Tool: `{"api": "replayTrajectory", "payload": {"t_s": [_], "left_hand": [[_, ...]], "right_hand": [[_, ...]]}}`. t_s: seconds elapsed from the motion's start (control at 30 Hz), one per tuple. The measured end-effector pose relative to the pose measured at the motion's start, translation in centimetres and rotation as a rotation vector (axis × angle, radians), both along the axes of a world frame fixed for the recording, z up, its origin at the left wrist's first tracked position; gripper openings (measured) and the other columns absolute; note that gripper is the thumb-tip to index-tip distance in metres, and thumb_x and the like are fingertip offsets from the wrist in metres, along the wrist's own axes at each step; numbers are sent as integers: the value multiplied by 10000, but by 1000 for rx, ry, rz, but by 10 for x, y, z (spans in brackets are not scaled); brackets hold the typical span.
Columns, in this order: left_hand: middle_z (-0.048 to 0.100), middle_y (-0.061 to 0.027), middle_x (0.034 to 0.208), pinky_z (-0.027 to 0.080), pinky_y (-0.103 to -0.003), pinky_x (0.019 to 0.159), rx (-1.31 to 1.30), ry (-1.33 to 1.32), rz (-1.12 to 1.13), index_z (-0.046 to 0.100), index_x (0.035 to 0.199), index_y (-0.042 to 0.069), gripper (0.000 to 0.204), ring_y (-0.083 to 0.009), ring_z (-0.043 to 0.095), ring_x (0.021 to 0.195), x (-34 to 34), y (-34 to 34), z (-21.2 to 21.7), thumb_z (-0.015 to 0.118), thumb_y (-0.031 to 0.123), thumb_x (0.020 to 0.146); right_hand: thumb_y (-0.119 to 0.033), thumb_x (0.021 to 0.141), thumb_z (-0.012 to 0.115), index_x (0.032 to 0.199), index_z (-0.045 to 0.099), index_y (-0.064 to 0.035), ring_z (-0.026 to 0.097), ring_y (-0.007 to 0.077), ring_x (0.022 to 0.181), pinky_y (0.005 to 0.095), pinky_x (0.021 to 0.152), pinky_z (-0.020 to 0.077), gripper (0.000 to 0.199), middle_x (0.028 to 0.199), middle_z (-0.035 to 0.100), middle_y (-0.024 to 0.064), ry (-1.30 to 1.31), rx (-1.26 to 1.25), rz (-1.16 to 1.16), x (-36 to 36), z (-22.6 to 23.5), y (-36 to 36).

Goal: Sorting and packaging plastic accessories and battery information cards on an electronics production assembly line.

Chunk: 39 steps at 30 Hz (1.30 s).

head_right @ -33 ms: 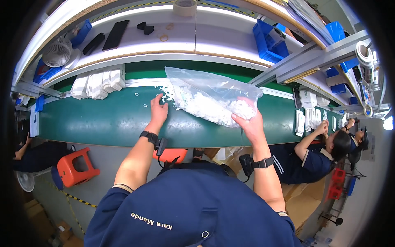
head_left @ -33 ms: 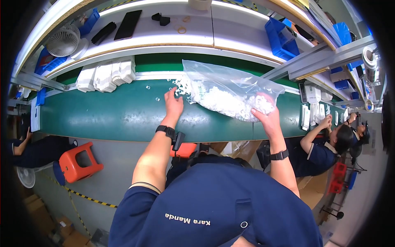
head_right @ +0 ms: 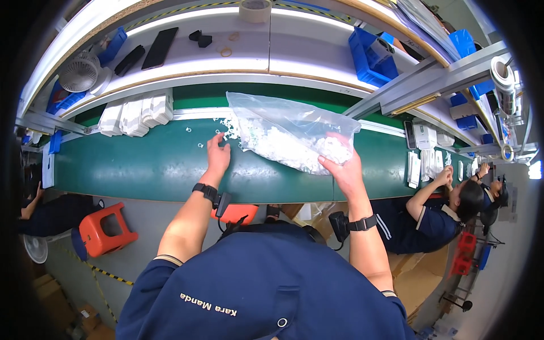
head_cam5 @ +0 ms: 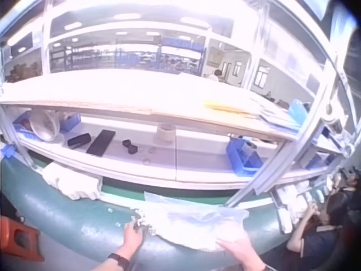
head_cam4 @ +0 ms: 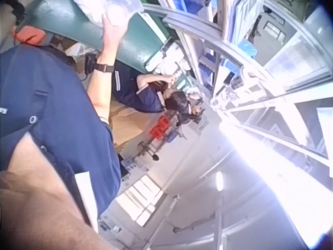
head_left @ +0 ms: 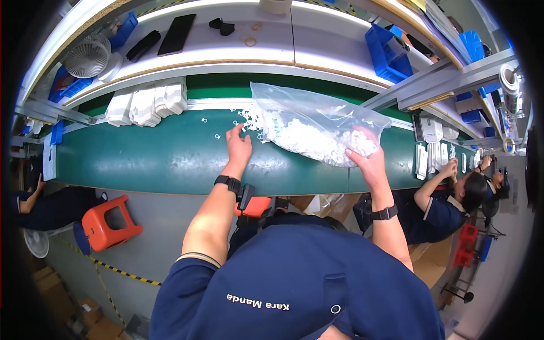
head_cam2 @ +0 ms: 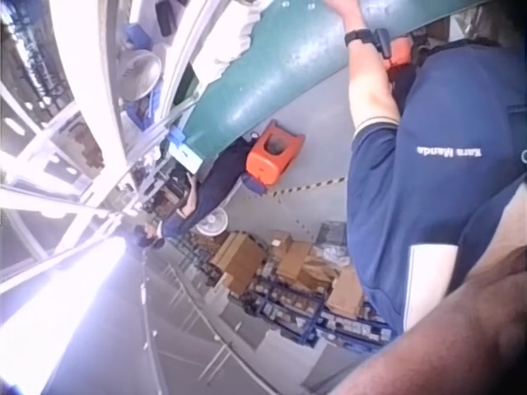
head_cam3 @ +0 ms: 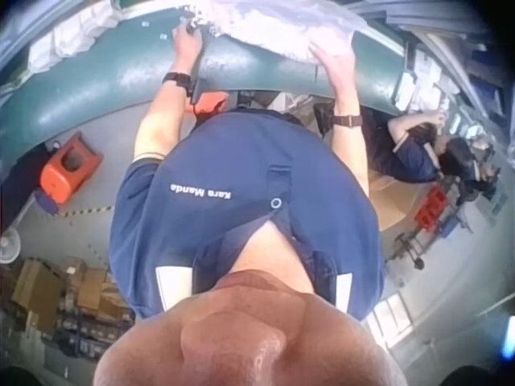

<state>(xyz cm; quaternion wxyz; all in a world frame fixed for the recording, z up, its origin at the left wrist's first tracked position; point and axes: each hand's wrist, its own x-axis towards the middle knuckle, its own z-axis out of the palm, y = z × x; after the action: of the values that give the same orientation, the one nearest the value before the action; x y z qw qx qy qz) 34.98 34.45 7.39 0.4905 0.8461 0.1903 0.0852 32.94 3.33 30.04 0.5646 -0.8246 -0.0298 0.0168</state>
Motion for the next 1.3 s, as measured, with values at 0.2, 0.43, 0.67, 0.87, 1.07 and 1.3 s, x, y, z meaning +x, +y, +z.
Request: {"api": "replayTrajectory", "payload": {"t_s": [0.2,0.43,0.67,0.87,1.07,1.3], "left_hand": [[635,-117,985,541,-351,759,-764,445,-117,545,1203,44,277,-206,630,864,-41,-28,9,495,202,981],[533,-213,1254,479,-400,942,-1291,481,-124,381,1341,-19,528,-309,563,1129,-41,-77,44,437,382,1001],[467,-183,1337,396,-458,1012,-1545,495,-55,377,1363,41,555,-320,476,1230,-28,-111,31,456,438,983],[532,-132,1241,396,-461,1004,-1555,470,-20,432,1305,57,481,-288,496,1191,-25,-117,27,511,392,970],[578,-113,1183,419,-461,991,-1560,207,67,486,1230,51,333,-272,553,1106,-17,-106,39,518,245,961],[574,-118,1214,420,-481,983,-1587,296,147,453,1274,46,326,-265,556,1113,-31,-107,26,436,148,964]], "right_hand": [[31,718,729,1226,553,-38,545,149,1054,275,920,439,542,1149,591,45,1,170,37,9,-6,7],[49,722,710,1249,536,-24,552,152,1068,285,925,443,560,1157,596,62,50,157,14,3,-29,-14],[49,722,692,1260,516,-17,561,173,1057,296,924,444,570,1144,599,87,97,259,-78,-17,-28,-36],[34,731,690,1259,516,-20,556,173,1059,296,927,439,559,1139,597,83,105,328,-75,-26,-28,-47],[23,742,692,1265,515,-37,533,164,1082,294,942,424,555,1156,576,73,102,365,-12,-23,-36,-39],[-1,756,691,1290,489,-32,525,178,1102,299,950,418,572,1184,569,84,126,282,59,-31,-64,-62]]}}
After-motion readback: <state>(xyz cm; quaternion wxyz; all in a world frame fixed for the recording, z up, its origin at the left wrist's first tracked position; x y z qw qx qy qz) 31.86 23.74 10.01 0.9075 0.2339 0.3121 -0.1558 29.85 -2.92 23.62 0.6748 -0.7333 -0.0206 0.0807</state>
